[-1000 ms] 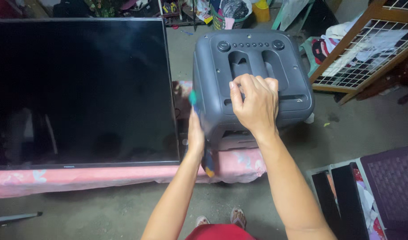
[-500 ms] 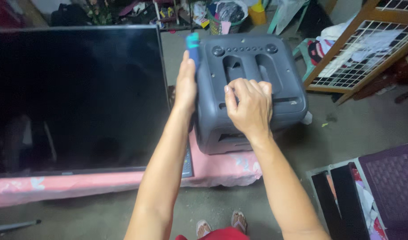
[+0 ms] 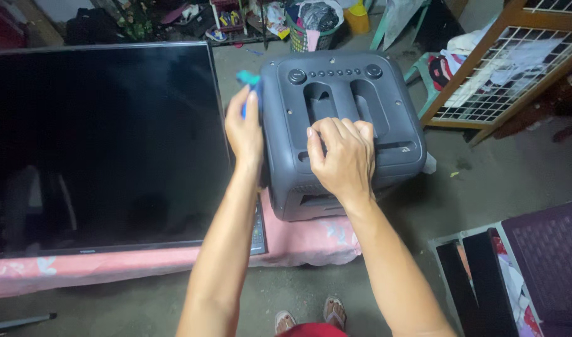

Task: The person wipes the top and sides of a portable air cooler with a blue cloth. They rotate the device to access different surfaces and continue wiping until the entire exterior is covered.

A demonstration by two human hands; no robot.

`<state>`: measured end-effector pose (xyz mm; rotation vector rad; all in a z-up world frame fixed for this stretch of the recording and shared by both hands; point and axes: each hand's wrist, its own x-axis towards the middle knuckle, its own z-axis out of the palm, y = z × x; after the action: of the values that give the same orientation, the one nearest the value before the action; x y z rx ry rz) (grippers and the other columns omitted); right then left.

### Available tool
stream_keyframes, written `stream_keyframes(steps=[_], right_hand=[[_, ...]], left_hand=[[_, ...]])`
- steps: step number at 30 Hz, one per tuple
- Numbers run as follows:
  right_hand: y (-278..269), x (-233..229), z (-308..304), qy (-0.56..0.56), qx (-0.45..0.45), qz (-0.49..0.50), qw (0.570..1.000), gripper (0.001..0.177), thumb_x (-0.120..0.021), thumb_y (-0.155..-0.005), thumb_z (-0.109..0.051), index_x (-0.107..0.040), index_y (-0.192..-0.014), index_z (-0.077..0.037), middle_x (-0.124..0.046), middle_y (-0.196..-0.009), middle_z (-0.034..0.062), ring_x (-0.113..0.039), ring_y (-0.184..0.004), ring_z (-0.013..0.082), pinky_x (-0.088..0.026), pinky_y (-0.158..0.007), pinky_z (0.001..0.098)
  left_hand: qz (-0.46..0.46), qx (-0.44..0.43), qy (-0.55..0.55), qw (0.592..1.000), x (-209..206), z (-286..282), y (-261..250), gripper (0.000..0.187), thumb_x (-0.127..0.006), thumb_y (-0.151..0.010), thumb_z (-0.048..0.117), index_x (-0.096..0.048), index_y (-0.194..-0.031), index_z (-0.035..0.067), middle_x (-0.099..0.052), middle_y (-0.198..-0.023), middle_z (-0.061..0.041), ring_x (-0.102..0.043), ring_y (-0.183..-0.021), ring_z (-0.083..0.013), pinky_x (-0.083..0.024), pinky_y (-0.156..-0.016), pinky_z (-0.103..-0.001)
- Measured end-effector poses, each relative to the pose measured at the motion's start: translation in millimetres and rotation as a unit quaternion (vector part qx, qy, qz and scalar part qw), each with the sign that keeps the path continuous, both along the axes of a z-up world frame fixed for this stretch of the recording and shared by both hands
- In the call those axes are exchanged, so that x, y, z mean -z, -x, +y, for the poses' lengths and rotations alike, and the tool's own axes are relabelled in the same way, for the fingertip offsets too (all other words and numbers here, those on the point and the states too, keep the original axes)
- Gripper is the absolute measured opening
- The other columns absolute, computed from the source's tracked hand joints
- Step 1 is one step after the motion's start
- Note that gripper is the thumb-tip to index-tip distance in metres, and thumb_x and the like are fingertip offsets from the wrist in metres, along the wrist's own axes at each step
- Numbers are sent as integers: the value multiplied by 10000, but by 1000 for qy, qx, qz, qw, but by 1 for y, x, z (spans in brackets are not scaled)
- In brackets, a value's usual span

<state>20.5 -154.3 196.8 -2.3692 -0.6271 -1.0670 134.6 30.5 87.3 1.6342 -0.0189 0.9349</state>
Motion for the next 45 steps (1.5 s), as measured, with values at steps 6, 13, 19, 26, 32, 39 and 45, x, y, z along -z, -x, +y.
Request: stream_keyframes(steps=[6, 13, 19, 26, 32, 39, 45], right_hand=[[-1, 1, -1, 0, 2, 4, 1000, 105, -677, -982, -181, -665, -910, -104, -644, -805, 22, -600, -772, 240, -392, -818, 409], [-2, 1, -1, 4, -5, -5, 1000, 103, -677, -985, -185, -666, -921, -105, -647, -825, 20, -606, -794, 241, -394, -823, 408], [-3, 2, -4, 6, -12, -12, 1000, 94, -679, -983, -173, -658, -926, -102, -650, -841, 25, -604, -800, 244, -394, -827, 411], [-6, 9, -7, 30, 9, -7, 999, 94, -695, -917, -141, -620, -906, -85, -626, -834, 60, -610, -825, 270, -397, -832, 412], [0, 0, -6, -72, -51, 20, 996, 68, -674, -990, -127, -637, -1033, -91, -667, -919, 15, -658, -852, 223, -402, -868, 396], [18, -21, -19, -7, -192, 5, 981, 243, -683, -867, -122, -645, -1098, -55, -624, -1118, 119, -621, -1022, 309, -383, -905, 391], [32, 14, -20, -260, -289, 188, 902, 87, -535, -1113, -112, -601, -1097, -57, -625, -1030, 23, -592, -987, 133, -464, -921, 264]], left_hand=[[0, -11, -301, 954, -89, -11, -30, 233, -729, -909, 206, -777, -1106, 93, -644, -1061, -161, -638, -983, -360, -527, -845, -469], [-11, -13, -466, 885, -111, -17, -19, 126, -647, -932, 116, -746, -905, 45, -598, -1069, -136, -610, -961, -347, -548, -761, -472], [29, -92, -566, 819, -99, -35, -13, 93, -648, -821, 47, -720, -811, -12, -585, -1085, -173, -631, -945, -350, -594, -684, -419], [60, -85, -495, 863, -102, -65, 16, 82, -657, -784, 8, -715, -798, -48, -596, -1062, -220, -663, -888, -388, -588, -686, -469], [142, 287, -266, 909, -124, -15, 87, 188, -702, -922, 135, -785, -1015, -6, -753, -962, -146, -716, -912, -266, -540, -827, -366], [246, 362, 139, 888, -124, -5, 160, 268, -651, -985, 184, -740, -1172, 13, -758, -984, -46, -689, -867, -114, -564, -785, -267], [256, 423, 91, 865, -125, 5, 189, 415, -795, -841, 199, -660, -1204, 51, -725, -943, -41, -679, -825, -111, -575, -737, -283]])
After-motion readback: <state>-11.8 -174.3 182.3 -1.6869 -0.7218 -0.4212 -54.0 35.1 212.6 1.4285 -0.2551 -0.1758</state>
